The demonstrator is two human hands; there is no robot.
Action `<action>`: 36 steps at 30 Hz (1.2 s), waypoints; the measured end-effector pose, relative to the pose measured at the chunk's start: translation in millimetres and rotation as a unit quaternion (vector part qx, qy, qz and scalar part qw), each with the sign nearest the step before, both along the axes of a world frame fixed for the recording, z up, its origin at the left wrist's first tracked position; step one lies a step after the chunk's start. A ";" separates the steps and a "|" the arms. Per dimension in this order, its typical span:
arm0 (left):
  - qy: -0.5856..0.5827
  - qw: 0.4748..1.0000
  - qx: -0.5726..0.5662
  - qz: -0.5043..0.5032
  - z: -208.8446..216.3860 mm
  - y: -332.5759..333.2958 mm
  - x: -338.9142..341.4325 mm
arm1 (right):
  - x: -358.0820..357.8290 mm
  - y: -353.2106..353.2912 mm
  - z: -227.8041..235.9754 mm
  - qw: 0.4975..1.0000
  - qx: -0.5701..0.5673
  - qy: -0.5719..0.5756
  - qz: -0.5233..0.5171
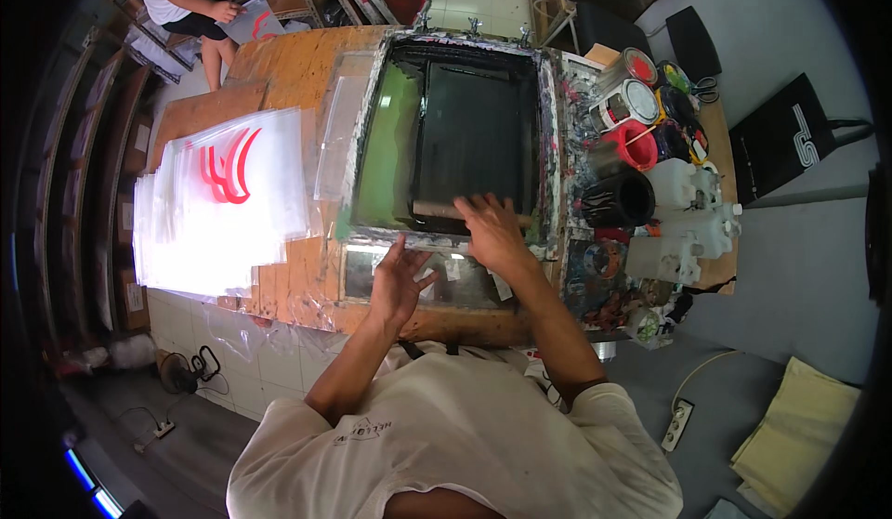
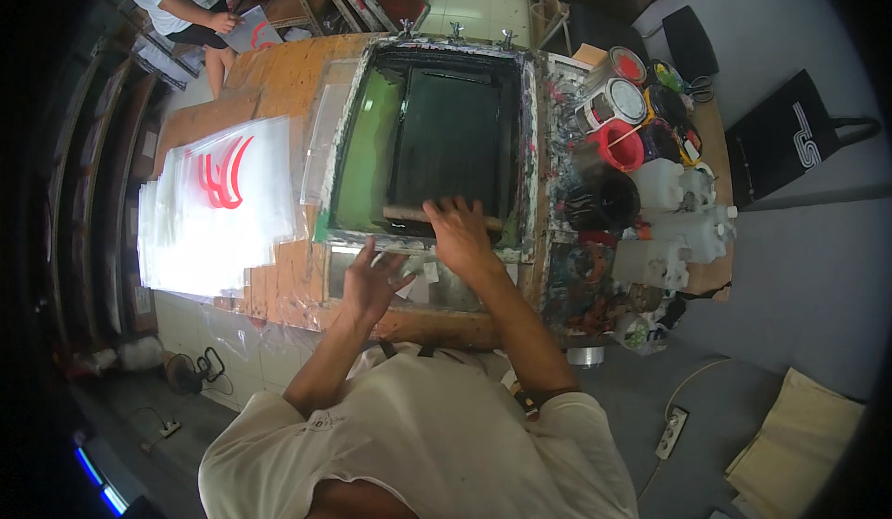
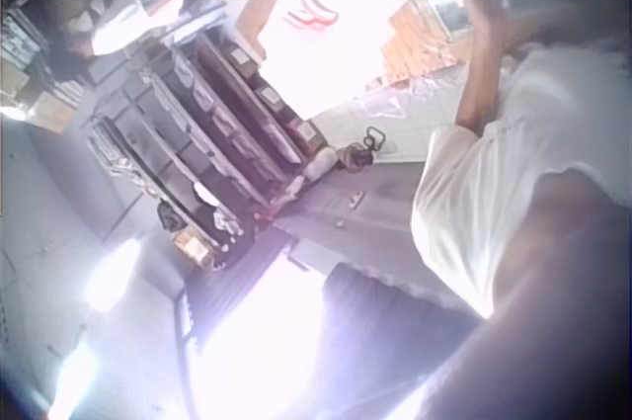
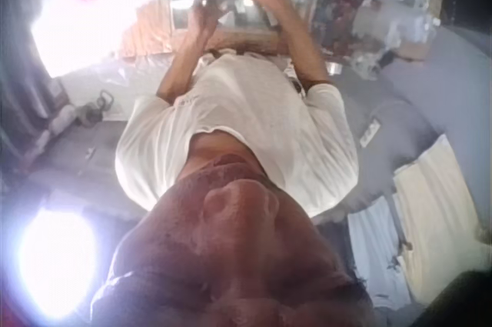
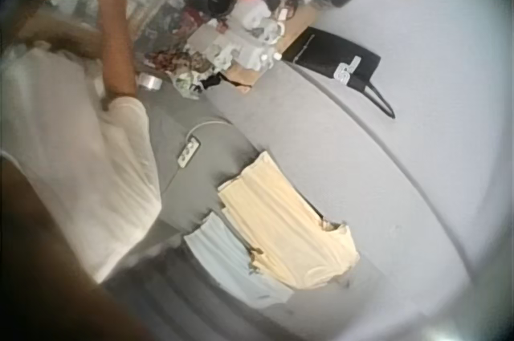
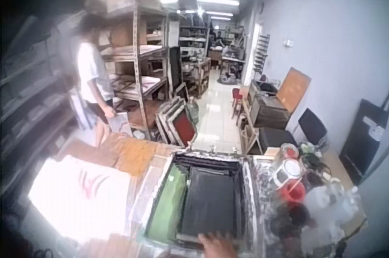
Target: The person performs screen printing on plastic bags by placing a bag on the printing bed, lowering the screen, and using a squeegee to spread ink before lifting the screen and moving the bag aside.
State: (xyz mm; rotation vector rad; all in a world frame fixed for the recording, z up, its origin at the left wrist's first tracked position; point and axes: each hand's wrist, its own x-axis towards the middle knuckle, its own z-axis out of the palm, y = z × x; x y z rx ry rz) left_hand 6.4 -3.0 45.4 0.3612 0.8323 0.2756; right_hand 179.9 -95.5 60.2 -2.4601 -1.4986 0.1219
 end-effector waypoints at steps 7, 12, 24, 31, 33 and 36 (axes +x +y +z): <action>0.133 0.991 -0.006 0.028 -74.7 -3.6 0.9 | -7.0 -9.5 -32.6 0.984 -0.043 0.168 -0.046; 0.120 0.992 0.007 0.022 -82.1 -4.6 0.9 | -39.1 -19.6 -60.9 0.999 0.015 -0.005 -0.035; 0.132 0.991 0.027 -0.002 -79.2 -4.8 -6.8 | 153.1 116.7 -87.0 0.993 0.019 -0.065 -0.100; 0.132 0.991 0.010 0.012 -62.4 -3.6 -6.1 | 210.3 136.6 -49.8 0.997 -0.005 0.057 -0.050; 0.125 0.992 0.017 0.014 -57.2 -1.6 -4.0 | 176.8 108.7 -19.2 0.993 -0.052 0.104 -0.019; 0.104 0.994 0.027 0.025 -55.5 -1.6 -13.7 | 93.7 52.2 -1.4 0.990 -0.031 0.139 0.008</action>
